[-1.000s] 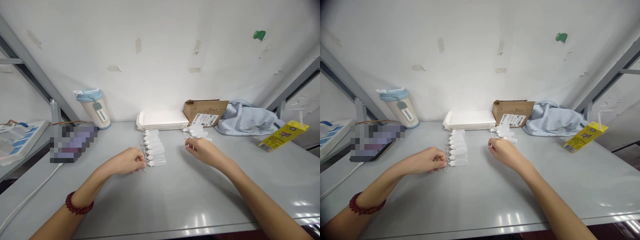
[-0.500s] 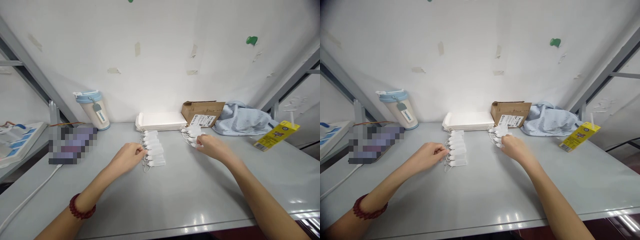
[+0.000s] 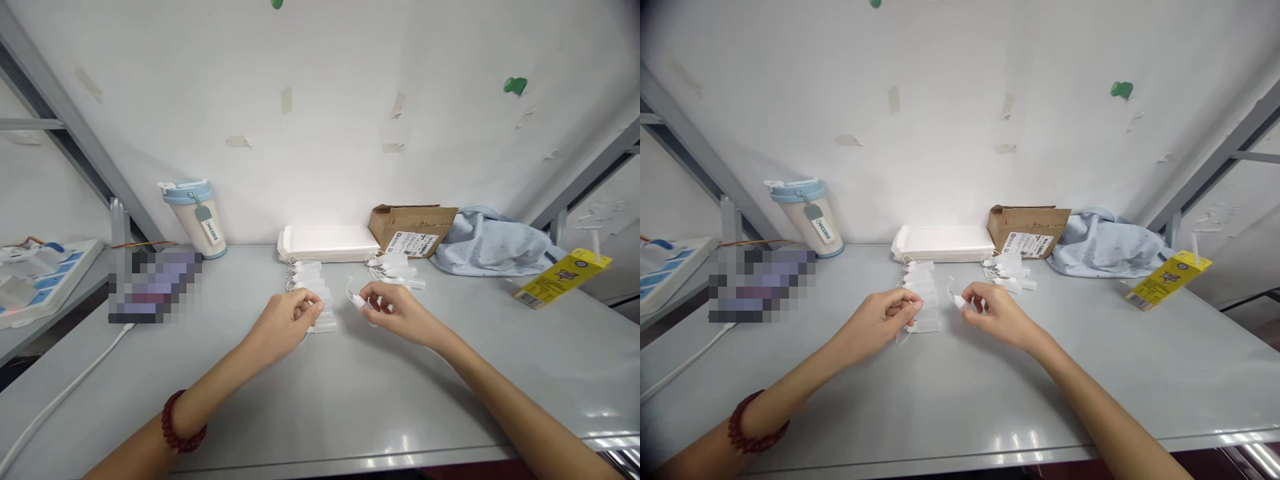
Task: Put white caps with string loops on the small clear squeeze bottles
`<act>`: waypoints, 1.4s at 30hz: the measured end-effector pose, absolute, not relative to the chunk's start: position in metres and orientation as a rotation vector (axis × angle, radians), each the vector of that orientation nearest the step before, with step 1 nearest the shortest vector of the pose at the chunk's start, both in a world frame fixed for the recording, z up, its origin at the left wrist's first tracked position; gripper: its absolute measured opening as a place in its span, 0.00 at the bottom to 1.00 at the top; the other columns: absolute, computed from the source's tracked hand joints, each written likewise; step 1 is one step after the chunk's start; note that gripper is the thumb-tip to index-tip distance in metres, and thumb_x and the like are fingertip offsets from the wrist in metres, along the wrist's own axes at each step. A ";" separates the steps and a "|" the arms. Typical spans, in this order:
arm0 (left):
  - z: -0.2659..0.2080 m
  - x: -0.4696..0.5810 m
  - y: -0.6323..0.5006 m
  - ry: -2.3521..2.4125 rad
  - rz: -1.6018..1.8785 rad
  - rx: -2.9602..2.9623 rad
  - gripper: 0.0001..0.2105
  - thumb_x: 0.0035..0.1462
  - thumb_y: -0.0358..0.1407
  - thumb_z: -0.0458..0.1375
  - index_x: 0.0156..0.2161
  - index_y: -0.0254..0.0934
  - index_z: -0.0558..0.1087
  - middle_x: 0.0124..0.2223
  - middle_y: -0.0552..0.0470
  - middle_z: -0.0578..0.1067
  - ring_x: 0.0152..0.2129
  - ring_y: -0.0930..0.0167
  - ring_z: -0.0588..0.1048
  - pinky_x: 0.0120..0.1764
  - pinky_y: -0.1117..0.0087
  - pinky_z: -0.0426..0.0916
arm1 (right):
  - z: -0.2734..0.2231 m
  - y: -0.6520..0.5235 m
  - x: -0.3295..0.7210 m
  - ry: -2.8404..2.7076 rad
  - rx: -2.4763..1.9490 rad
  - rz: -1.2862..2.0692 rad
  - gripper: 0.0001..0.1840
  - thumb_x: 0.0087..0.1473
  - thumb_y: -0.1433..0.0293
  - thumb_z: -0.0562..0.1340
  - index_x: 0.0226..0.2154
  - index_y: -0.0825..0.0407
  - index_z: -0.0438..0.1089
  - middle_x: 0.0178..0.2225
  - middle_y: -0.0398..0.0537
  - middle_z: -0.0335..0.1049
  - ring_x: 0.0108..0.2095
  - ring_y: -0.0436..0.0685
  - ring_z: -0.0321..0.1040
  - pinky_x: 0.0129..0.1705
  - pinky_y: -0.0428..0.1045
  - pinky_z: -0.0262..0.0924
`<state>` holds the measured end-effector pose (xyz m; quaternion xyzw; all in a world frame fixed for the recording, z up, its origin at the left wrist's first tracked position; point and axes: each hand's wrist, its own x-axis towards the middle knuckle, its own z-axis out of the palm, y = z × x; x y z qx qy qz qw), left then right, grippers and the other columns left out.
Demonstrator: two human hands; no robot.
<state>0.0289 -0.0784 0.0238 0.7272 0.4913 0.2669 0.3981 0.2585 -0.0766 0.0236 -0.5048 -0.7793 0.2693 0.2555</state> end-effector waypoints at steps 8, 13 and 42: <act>0.023 0.034 -0.077 1.074 0.733 1.648 0.15 0.56 0.45 0.50 0.38 0.35 0.70 0.29 0.53 0.71 0.17 0.78 0.64 0.23 0.75 0.62 | 0.018 -0.090 0.242 -2.136 -1.230 1.064 0.02 0.49 0.72 0.57 0.28 0.53 0.65 0.21 0.39 0.61 0.23 0.47 0.56 0.25 0.43 0.50; 0.024 0.034 -0.076 1.056 0.721 1.630 0.13 0.55 0.42 0.52 0.33 0.34 0.71 0.28 0.54 0.72 0.16 0.79 0.63 0.21 0.76 0.59 | 0.015 -0.092 0.241 -2.118 -1.205 1.113 0.02 0.48 0.73 0.58 0.29 0.54 0.66 0.20 0.38 0.61 0.22 0.47 0.56 0.24 0.43 0.50; 0.027 0.034 -0.080 1.001 0.621 1.638 0.13 0.55 0.43 0.52 0.30 0.34 0.70 0.21 0.56 0.66 0.17 0.77 0.62 0.22 0.76 0.56 | 0.020 -0.094 0.241 -2.077 -1.195 1.119 0.02 0.49 0.73 0.57 0.27 0.54 0.65 0.21 0.39 0.62 0.22 0.46 0.56 0.22 0.42 0.48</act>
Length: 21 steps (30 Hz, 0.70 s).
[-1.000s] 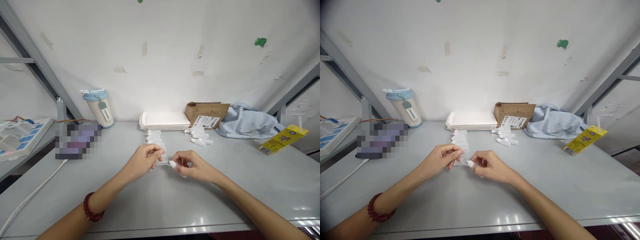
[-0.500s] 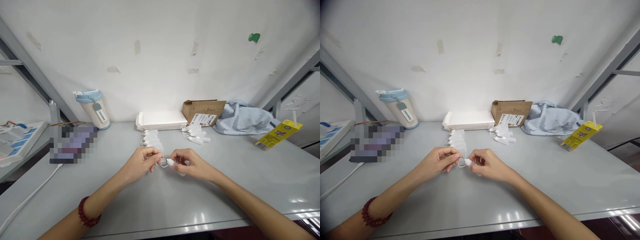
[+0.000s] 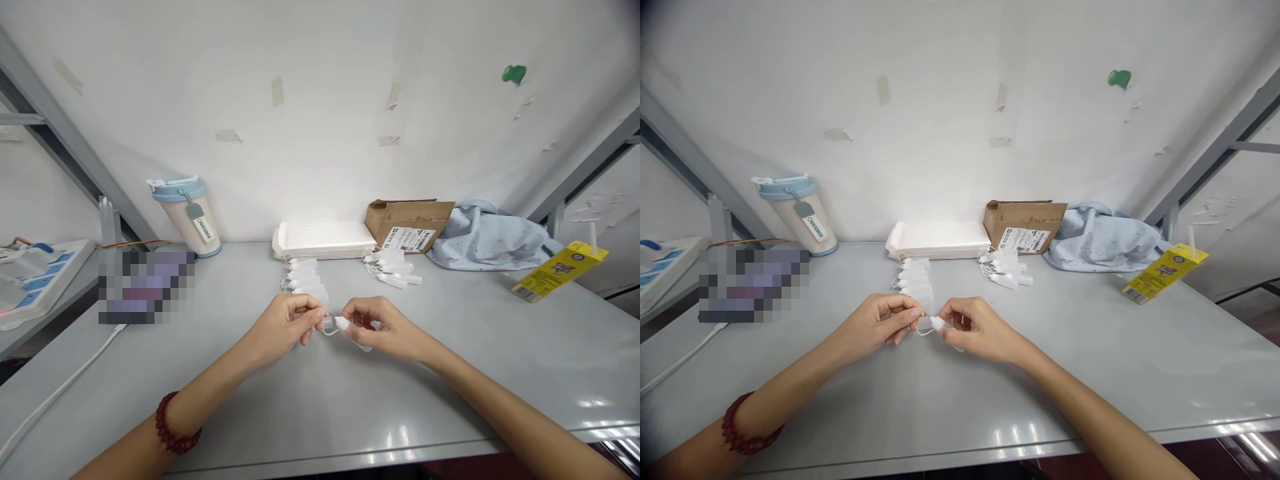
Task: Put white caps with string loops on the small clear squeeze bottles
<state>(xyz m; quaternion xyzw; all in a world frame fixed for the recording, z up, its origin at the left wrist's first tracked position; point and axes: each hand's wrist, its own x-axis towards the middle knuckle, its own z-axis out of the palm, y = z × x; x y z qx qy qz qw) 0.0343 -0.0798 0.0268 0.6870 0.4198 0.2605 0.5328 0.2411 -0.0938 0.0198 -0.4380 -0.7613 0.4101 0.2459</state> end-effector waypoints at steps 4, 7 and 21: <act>0.026 0.034 -0.079 0.989 0.633 1.629 0.13 0.55 0.42 0.52 0.29 0.34 0.70 0.22 0.56 0.68 0.17 0.78 0.62 0.22 0.76 0.56 | 0.019 -0.094 0.241 -2.074 -1.193 1.131 0.03 0.49 0.73 0.57 0.28 0.55 0.65 0.21 0.39 0.61 0.22 0.46 0.55 0.22 0.42 0.48; 0.024 0.034 -0.079 0.987 0.636 1.635 0.13 0.55 0.42 0.52 0.29 0.34 0.70 0.21 0.57 0.67 0.17 0.78 0.61 0.21 0.76 0.55 | 0.019 -0.094 0.242 -2.070 -1.186 1.131 0.02 0.49 0.73 0.57 0.27 0.54 0.65 0.20 0.38 0.61 0.21 0.46 0.55 0.23 0.43 0.48; 0.025 0.036 -0.084 1.015 0.617 1.727 0.11 0.56 0.40 0.51 0.31 0.35 0.71 0.27 0.54 0.71 0.18 0.77 0.64 0.23 0.75 0.60 | 0.017 -0.093 0.242 -2.072 -1.164 1.144 0.04 0.49 0.73 0.57 0.27 0.55 0.67 0.20 0.38 0.56 0.21 0.45 0.49 0.23 0.43 0.45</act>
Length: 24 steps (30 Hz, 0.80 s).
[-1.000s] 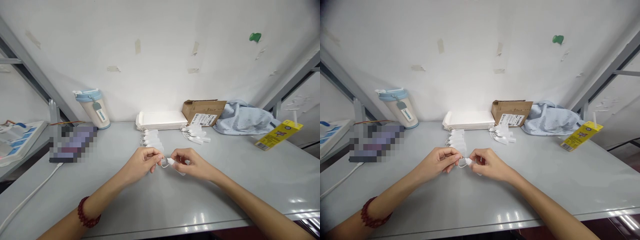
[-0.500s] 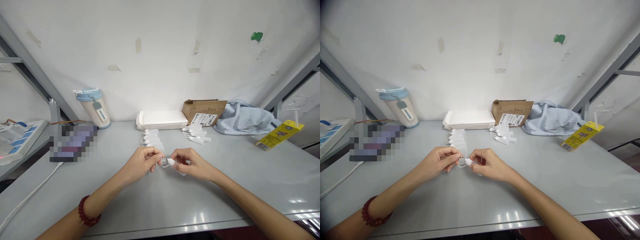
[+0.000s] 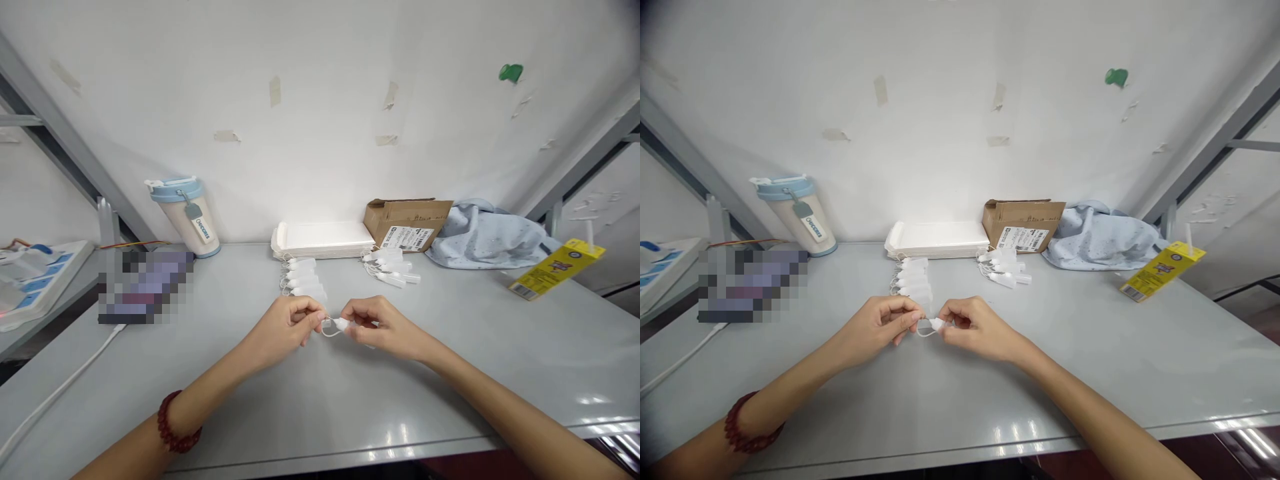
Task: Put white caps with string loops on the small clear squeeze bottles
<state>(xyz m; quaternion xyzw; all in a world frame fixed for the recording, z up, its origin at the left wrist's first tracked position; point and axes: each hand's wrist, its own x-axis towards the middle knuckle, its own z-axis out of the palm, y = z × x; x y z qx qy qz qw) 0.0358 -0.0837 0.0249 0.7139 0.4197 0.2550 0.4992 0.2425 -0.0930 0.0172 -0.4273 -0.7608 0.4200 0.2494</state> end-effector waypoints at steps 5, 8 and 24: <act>0.022 0.037 -0.085 1.022 0.605 1.721 0.11 0.55 0.40 0.51 0.30 0.35 0.70 0.27 0.54 0.71 0.18 0.77 0.63 0.23 0.76 0.60 | 0.016 -0.093 0.242 -2.077 -1.164 1.126 0.04 0.48 0.73 0.57 0.26 0.55 0.67 0.21 0.38 0.56 0.22 0.45 0.48 0.23 0.43 0.45; 0.021 0.038 -0.085 1.023 0.605 1.724 0.11 0.55 0.40 0.51 0.30 0.35 0.70 0.26 0.55 0.70 0.18 0.78 0.63 0.22 0.76 0.60 | 0.016 -0.095 0.240 -2.074 -1.176 1.126 0.04 0.49 0.72 0.57 0.26 0.55 0.67 0.21 0.38 0.57 0.22 0.46 0.49 0.24 0.43 0.46; 0.017 0.041 -0.087 1.054 0.574 1.689 0.12 0.55 0.40 0.50 0.27 0.35 0.67 0.24 0.56 0.68 0.16 0.78 0.61 0.20 0.76 0.57 | 0.014 -0.096 0.236 -2.131 -1.196 1.010 0.04 0.48 0.73 0.56 0.26 0.55 0.67 0.22 0.39 0.56 0.23 0.46 0.48 0.25 0.43 0.46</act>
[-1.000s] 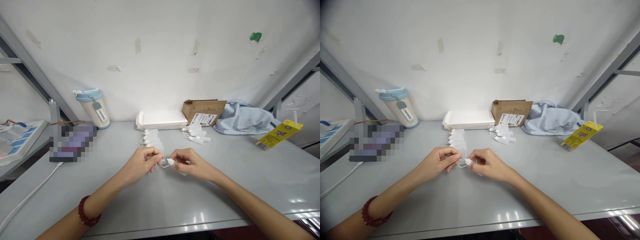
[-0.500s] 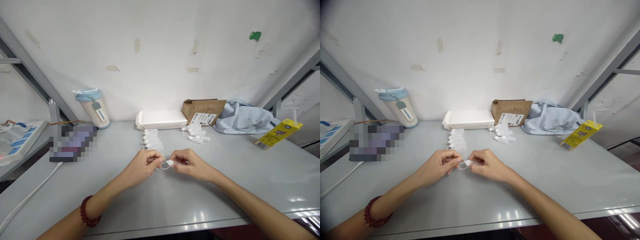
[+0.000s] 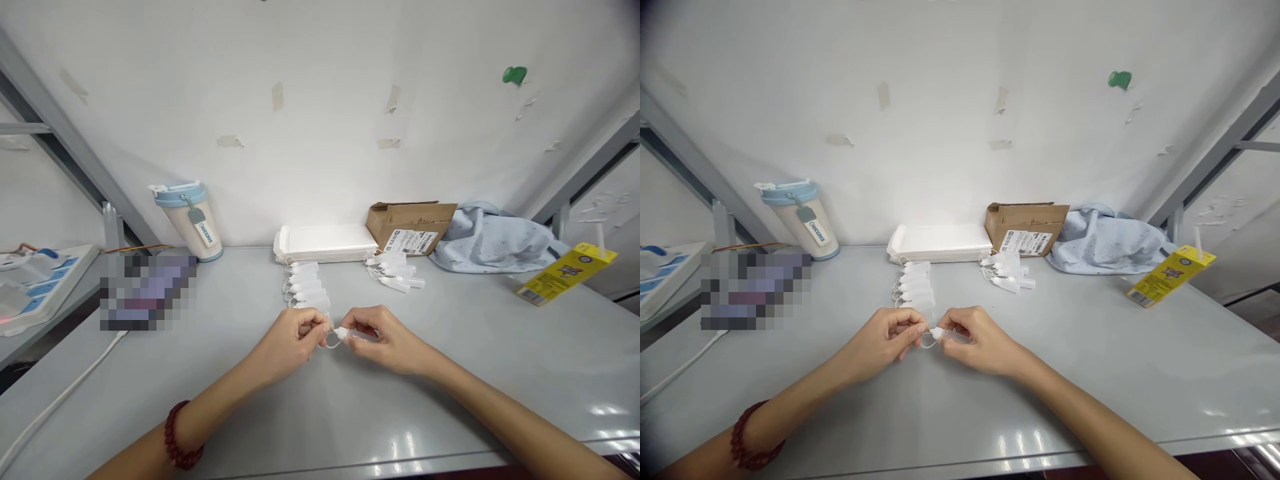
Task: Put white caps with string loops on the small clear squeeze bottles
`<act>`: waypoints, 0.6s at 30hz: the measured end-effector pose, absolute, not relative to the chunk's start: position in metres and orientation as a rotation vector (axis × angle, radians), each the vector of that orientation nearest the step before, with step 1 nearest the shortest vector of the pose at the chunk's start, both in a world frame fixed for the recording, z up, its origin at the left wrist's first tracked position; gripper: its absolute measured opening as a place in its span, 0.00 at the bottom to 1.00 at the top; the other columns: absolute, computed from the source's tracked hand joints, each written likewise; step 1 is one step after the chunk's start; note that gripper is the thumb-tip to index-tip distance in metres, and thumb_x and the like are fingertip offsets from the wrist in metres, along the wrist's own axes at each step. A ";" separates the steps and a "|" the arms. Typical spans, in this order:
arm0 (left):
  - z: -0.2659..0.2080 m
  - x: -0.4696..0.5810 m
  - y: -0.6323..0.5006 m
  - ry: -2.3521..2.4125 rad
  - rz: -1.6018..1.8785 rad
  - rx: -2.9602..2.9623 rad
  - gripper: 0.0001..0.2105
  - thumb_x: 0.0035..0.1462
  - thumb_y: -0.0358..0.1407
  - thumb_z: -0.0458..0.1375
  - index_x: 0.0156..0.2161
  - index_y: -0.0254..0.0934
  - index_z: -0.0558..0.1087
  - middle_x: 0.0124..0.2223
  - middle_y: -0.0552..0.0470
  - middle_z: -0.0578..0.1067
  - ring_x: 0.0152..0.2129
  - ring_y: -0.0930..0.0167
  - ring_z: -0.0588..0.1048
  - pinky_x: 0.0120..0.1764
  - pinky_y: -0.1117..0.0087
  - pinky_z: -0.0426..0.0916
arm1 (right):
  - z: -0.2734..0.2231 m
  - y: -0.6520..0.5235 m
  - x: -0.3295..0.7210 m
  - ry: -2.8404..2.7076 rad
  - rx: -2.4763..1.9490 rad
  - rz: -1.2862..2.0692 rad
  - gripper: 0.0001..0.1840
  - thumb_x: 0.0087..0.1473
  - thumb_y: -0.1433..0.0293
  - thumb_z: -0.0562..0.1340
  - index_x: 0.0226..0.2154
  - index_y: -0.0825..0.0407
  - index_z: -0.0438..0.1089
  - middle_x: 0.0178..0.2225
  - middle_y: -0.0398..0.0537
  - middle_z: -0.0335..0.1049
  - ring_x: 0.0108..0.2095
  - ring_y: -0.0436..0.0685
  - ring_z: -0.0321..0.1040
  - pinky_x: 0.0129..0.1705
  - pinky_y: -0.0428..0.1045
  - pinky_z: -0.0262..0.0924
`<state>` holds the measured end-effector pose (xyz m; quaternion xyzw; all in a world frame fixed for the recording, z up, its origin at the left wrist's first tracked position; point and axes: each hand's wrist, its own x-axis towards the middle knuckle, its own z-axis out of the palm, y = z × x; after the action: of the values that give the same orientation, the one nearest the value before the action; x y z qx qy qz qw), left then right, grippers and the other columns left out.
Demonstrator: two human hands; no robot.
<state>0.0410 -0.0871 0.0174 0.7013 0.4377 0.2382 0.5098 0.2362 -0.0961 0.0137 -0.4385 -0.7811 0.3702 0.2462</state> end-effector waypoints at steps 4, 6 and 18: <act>0.019 0.039 -0.086 1.024 0.576 1.686 0.11 0.55 0.40 0.51 0.28 0.35 0.69 0.25 0.55 0.69 0.17 0.78 0.62 0.22 0.76 0.58 | 0.013 -0.095 0.237 -2.075 -1.193 1.088 0.05 0.50 0.71 0.56 0.26 0.55 0.65 0.21 0.38 0.54 0.23 0.47 0.48 0.24 0.43 0.45; 0.022 0.037 -0.085 1.021 0.581 1.691 0.11 0.55 0.39 0.51 0.30 0.35 0.70 0.27 0.55 0.70 0.18 0.77 0.63 0.23 0.76 0.60 | 0.012 -0.094 0.238 -2.032 -1.196 1.142 0.07 0.51 0.68 0.56 0.26 0.55 0.65 0.21 0.38 0.53 0.23 0.47 0.48 0.24 0.43 0.45; 0.021 0.034 -0.080 1.032 0.554 1.685 0.11 0.54 0.40 0.52 0.30 0.34 0.71 0.28 0.53 0.72 0.18 0.77 0.65 0.23 0.75 0.59 | 0.012 -0.094 0.236 -2.015 -1.200 1.122 0.06 0.51 0.69 0.56 0.25 0.54 0.64 0.21 0.38 0.53 0.23 0.47 0.48 0.25 0.44 0.45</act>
<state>0.0344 -0.0798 0.0211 0.7023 0.4299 0.2307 0.5183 0.2360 -0.0943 0.0123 -0.4446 -0.7468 0.4159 0.2676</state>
